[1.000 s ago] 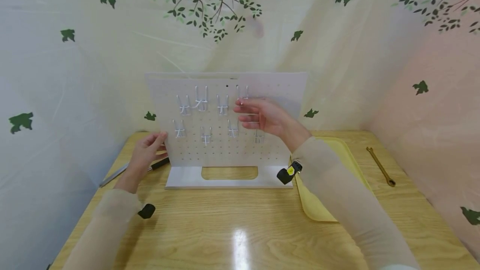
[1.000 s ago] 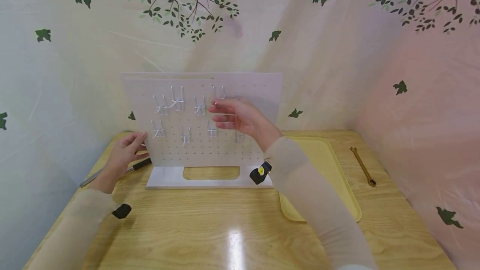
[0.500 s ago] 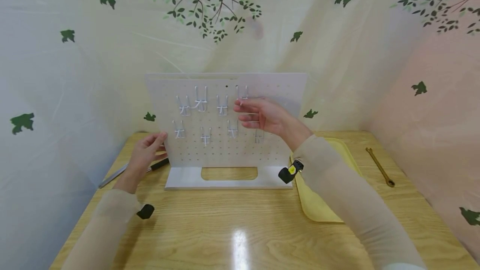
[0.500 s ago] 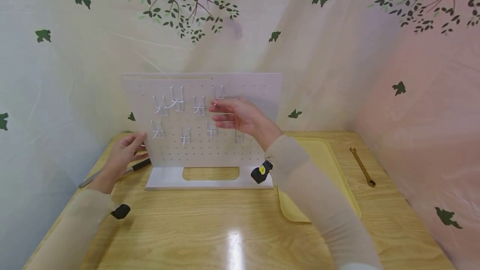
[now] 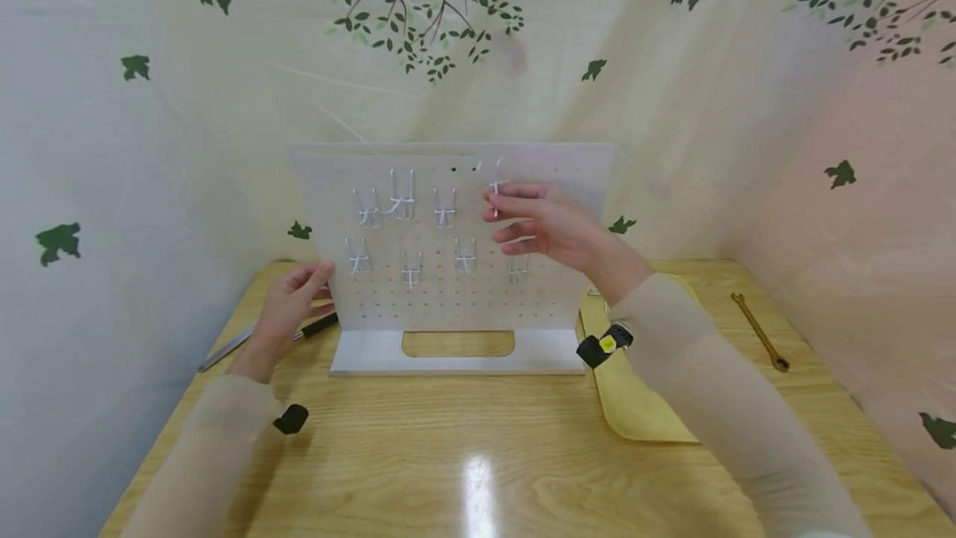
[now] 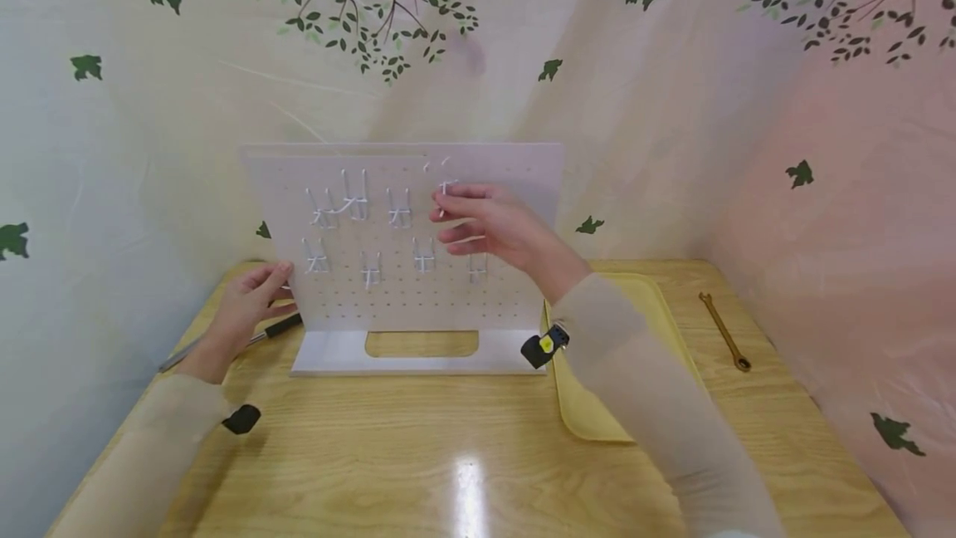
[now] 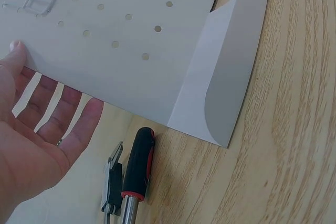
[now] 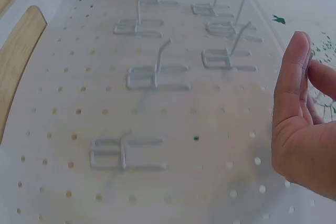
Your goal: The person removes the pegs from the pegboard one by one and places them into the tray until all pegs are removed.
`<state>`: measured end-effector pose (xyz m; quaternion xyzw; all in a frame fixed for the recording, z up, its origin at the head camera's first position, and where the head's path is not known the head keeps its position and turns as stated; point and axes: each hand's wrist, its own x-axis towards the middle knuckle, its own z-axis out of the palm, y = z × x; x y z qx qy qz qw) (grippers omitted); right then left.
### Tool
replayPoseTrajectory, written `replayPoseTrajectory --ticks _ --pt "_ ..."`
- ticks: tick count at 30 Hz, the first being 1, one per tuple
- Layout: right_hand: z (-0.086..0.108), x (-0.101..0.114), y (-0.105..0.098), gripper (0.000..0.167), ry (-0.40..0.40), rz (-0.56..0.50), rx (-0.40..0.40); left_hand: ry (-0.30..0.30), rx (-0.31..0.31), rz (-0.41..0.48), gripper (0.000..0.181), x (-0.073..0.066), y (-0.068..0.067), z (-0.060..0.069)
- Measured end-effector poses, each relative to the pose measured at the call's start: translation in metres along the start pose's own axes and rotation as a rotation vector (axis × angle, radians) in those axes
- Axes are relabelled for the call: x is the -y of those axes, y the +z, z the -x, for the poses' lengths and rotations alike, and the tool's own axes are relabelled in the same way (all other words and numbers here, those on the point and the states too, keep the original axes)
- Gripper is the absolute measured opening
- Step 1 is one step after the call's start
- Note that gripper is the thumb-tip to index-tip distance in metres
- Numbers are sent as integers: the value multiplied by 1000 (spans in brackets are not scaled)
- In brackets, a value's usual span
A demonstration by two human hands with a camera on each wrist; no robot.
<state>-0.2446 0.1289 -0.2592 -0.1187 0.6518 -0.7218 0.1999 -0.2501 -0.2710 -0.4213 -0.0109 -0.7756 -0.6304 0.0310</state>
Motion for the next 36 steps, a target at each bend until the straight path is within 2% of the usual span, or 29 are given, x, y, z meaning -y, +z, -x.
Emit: replayPoseTrajectory --ticks 7,14,20,27,36 --pt "25 -8 -32 42 -53 83 -58 -2 -8 -30 60 2 1 -2" --pt "51 -32 -69 46 -127 115 -122 -8 -17 -54 68 1 1 -2" --pt "69 -53 -98 45 -139 136 -184 -8 -16 -37 63 1 2 0" --pt "72 -84 -148 13 -126 125 -239 -8 -10 -35 63 -1 0 -2" --pt "78 -126 -199 12 19 172 -346 7 -7 -12 61 3 1 -3"
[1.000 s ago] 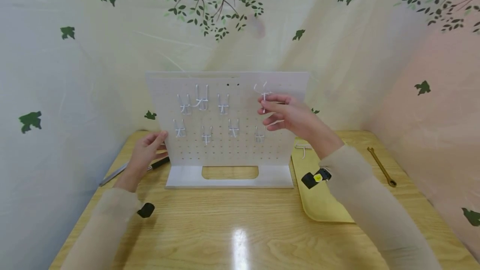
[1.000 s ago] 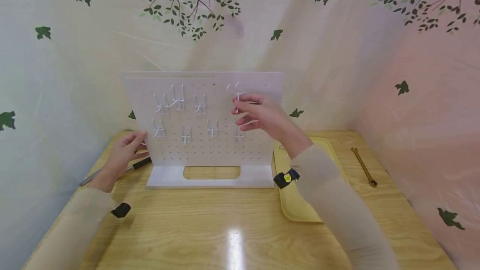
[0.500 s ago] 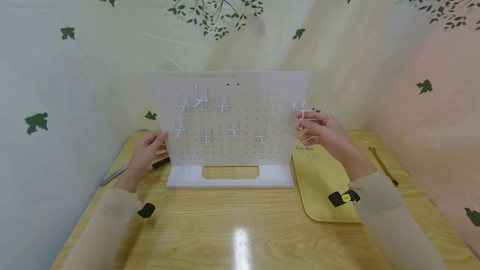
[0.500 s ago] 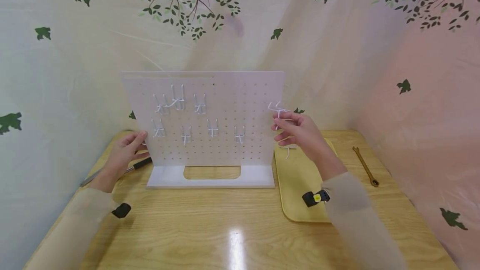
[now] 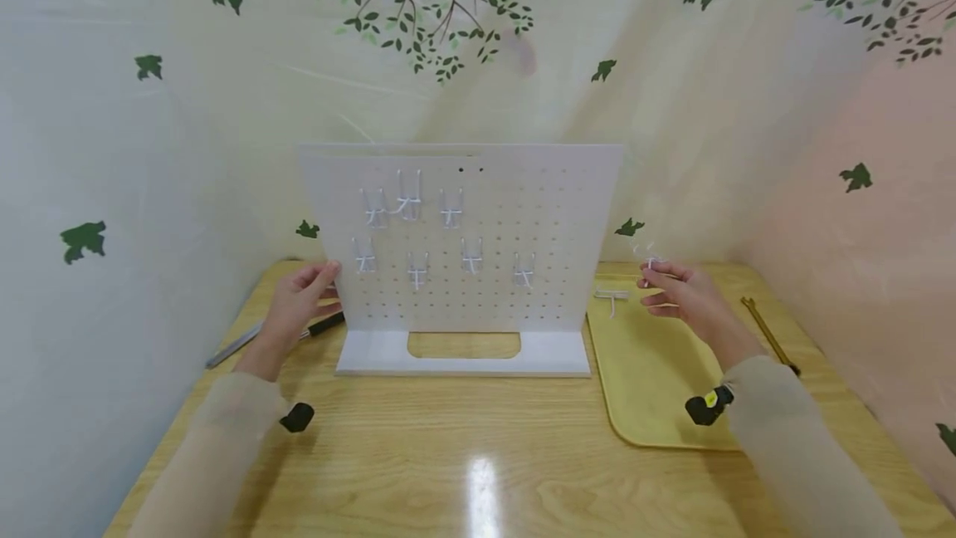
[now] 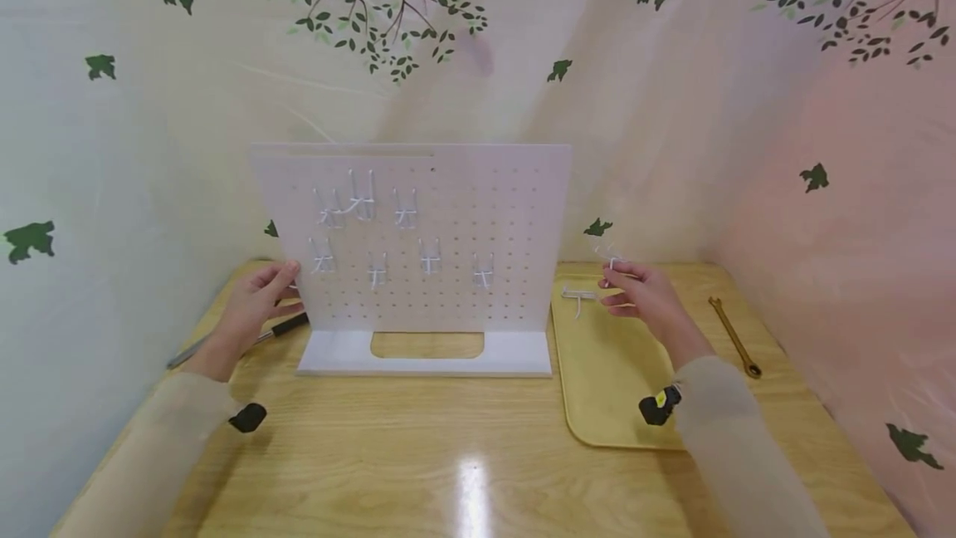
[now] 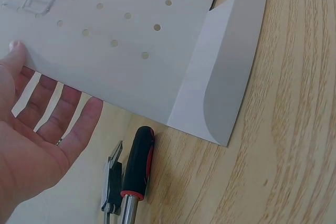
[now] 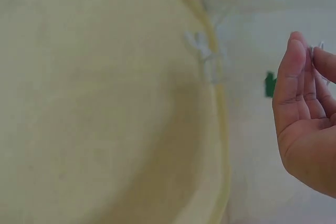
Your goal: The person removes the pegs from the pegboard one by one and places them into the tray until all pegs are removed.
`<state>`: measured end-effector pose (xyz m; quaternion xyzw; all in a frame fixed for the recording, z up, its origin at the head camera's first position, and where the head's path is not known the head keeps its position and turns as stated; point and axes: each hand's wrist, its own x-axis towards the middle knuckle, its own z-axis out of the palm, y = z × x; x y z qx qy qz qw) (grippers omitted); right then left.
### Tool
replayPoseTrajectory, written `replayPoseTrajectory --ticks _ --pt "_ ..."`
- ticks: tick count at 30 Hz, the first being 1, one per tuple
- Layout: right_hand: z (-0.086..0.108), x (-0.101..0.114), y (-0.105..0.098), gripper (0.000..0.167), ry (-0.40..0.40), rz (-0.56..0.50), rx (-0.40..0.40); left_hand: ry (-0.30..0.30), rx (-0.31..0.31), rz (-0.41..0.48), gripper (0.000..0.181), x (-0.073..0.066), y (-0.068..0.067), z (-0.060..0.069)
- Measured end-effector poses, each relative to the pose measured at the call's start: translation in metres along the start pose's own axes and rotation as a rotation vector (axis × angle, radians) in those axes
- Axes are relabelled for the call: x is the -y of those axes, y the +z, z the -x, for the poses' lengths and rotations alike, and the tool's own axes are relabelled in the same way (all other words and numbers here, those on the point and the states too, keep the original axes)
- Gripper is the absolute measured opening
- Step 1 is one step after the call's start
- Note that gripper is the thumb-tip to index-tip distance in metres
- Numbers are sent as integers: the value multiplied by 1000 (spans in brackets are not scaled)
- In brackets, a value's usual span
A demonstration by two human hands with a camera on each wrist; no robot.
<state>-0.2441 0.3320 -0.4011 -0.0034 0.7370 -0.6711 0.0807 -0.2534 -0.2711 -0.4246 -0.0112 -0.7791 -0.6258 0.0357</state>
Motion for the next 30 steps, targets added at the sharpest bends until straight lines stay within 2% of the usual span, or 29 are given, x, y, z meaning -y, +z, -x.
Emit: replayPoseTrajectory --ticks 3,7,11,13,15,22,30 --pt "-3 -14 -10 18 53 18 -26 11 8 4 58 -1 1 -1" --pt "-8 -32 -21 35 119 43 -54 14 14 7 54 -3 1 -1" --pt "-14 -46 -28 23 180 -6 -68 8 11 13 55 -5 0 0" --pt "-16 -52 -30 15 193 -35 -70 7 13 8 56 -5 -1 1" --pt "-17 -56 -31 14 201 -45 -69 2 10 10 56 -6 -1 1" --pt "-19 -69 -32 51 209 6 -64 -3 5 13 55 -5 -1 2" --pt "-19 -71 -35 61 210 38 -41 -3 11 -12 64 -3 1 2"
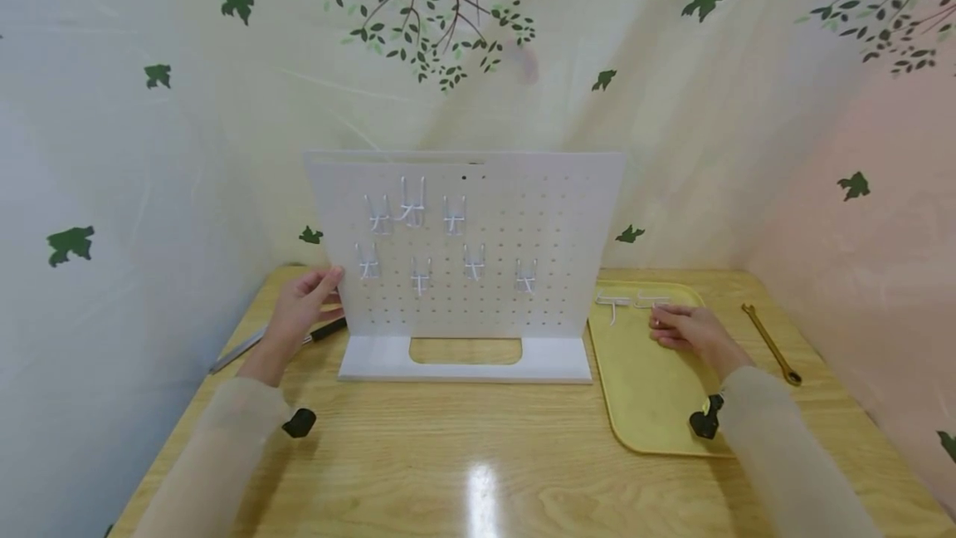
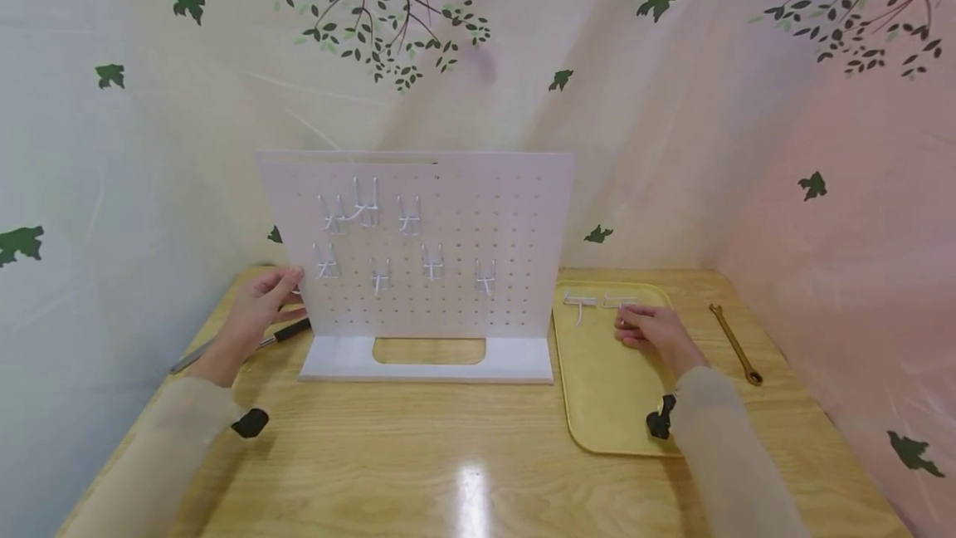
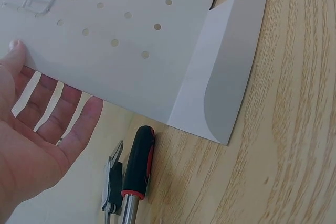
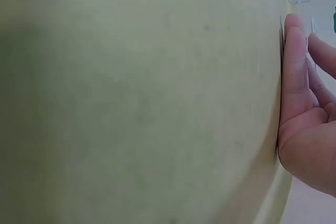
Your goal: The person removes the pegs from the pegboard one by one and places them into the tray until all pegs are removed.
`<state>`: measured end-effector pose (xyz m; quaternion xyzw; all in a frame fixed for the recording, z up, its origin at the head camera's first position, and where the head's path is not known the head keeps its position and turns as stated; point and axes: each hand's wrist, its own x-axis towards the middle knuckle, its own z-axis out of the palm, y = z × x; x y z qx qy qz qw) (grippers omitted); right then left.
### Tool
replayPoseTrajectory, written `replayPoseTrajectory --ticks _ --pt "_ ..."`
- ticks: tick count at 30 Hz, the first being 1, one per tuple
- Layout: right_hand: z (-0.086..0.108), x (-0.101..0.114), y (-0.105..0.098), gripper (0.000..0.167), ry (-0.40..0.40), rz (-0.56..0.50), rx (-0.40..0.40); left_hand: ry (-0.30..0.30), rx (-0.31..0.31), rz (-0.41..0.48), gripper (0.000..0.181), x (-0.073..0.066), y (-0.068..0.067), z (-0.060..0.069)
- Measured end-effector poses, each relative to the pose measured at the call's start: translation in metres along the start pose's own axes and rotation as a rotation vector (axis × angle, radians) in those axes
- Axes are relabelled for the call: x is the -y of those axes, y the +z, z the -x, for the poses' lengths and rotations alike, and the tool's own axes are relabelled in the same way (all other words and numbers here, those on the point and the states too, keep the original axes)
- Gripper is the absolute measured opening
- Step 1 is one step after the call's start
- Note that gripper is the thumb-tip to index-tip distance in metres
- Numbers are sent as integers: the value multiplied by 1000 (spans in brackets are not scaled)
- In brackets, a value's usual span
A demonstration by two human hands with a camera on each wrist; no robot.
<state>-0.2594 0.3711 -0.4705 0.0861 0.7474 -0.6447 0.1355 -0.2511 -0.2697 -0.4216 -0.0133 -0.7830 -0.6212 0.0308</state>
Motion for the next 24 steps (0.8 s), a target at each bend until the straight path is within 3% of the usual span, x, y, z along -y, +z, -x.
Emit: replayPoseTrajectory --ticks 24 --pt "9 7 6 63 28 -7 11 -24 -5 -19 67 1 0 -1"
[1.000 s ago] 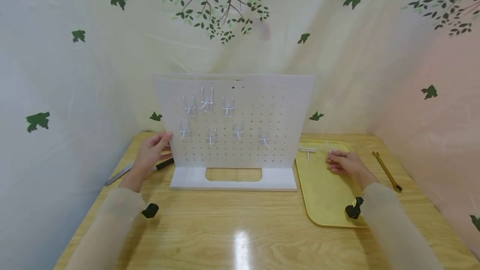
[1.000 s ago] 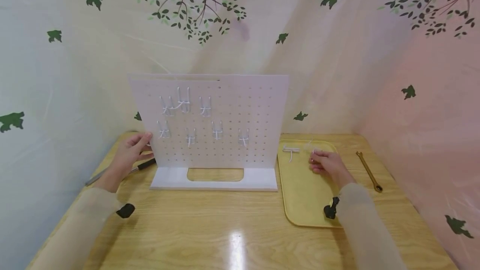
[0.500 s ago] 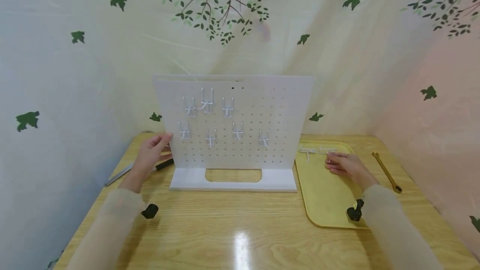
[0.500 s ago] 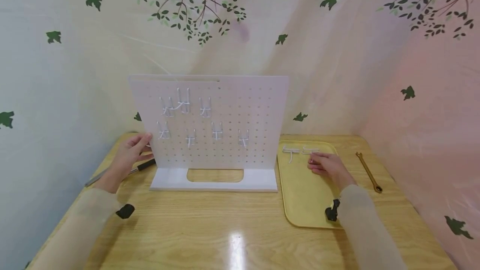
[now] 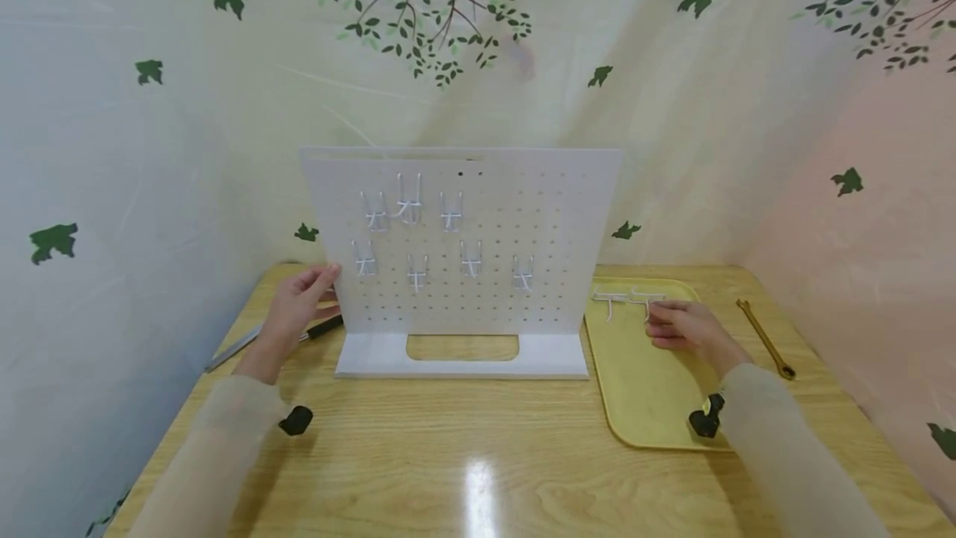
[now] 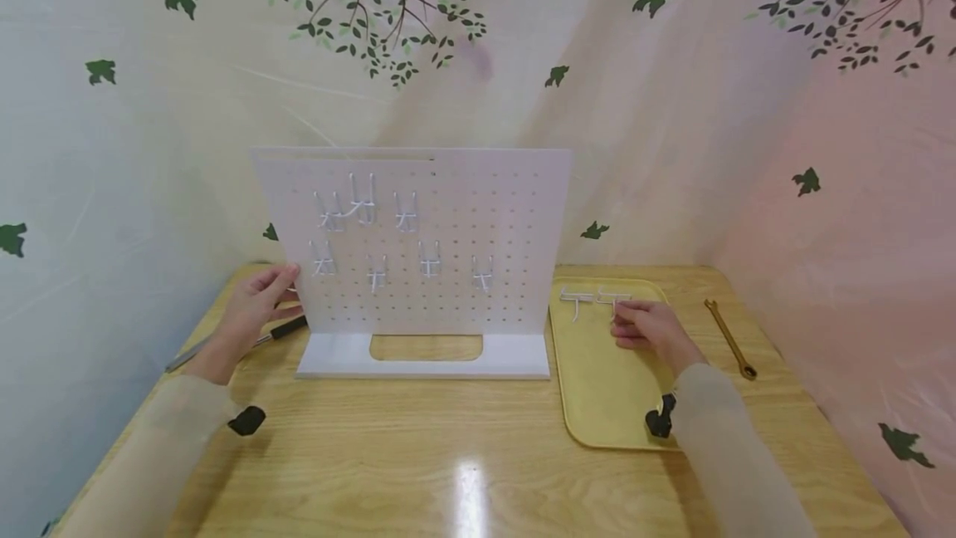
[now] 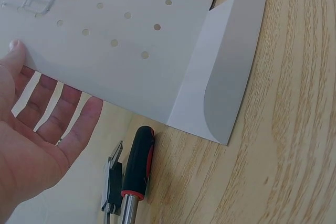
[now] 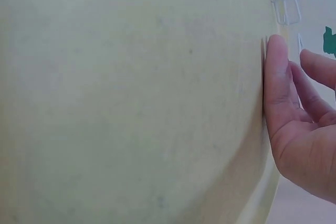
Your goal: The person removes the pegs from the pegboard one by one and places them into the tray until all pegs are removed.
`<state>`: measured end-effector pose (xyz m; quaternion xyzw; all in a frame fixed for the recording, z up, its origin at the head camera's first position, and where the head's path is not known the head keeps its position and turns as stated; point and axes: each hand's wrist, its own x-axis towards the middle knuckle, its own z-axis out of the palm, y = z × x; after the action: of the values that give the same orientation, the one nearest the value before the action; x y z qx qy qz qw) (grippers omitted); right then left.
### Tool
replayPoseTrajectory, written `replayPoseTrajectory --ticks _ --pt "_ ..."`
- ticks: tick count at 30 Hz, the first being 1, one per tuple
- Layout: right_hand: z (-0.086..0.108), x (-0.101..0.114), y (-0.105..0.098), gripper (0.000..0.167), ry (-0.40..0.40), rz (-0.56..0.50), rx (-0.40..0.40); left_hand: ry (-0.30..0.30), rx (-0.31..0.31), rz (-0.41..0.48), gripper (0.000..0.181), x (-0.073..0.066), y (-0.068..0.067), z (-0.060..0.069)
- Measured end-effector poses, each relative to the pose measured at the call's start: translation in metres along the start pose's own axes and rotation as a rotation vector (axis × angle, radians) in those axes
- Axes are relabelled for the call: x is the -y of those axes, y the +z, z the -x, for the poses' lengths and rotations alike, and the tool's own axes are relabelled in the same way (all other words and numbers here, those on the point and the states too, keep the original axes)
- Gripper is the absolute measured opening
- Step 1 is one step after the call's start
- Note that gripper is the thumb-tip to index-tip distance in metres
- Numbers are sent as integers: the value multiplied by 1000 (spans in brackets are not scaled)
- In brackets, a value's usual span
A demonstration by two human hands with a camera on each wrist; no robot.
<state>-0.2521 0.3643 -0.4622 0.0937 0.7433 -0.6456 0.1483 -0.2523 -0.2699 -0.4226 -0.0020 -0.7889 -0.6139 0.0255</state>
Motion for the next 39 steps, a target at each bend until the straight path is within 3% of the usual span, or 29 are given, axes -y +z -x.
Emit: replayPoseTrajectory --ticks 10,16,22,24,29,39 --pt "10 4 1 55 -12 -22 11 14 6 13 62 0 -1 1" --pt "21 15 2 53 -62 18 48 16 2 16 62 2 -2 0" --pt "38 33 6 24 -156 2 96 19 -1 10 65 2 -1 0" --pt "43 39 11 21 -184 23 121 19 -2 12 65 1 -1 0" --pt "59 56 32 37 -246 87 171 23 2 18 64 3 0 -1" --pt "81 94 78 42 -333 74 296 21 7 17 61 4 -1 -2"
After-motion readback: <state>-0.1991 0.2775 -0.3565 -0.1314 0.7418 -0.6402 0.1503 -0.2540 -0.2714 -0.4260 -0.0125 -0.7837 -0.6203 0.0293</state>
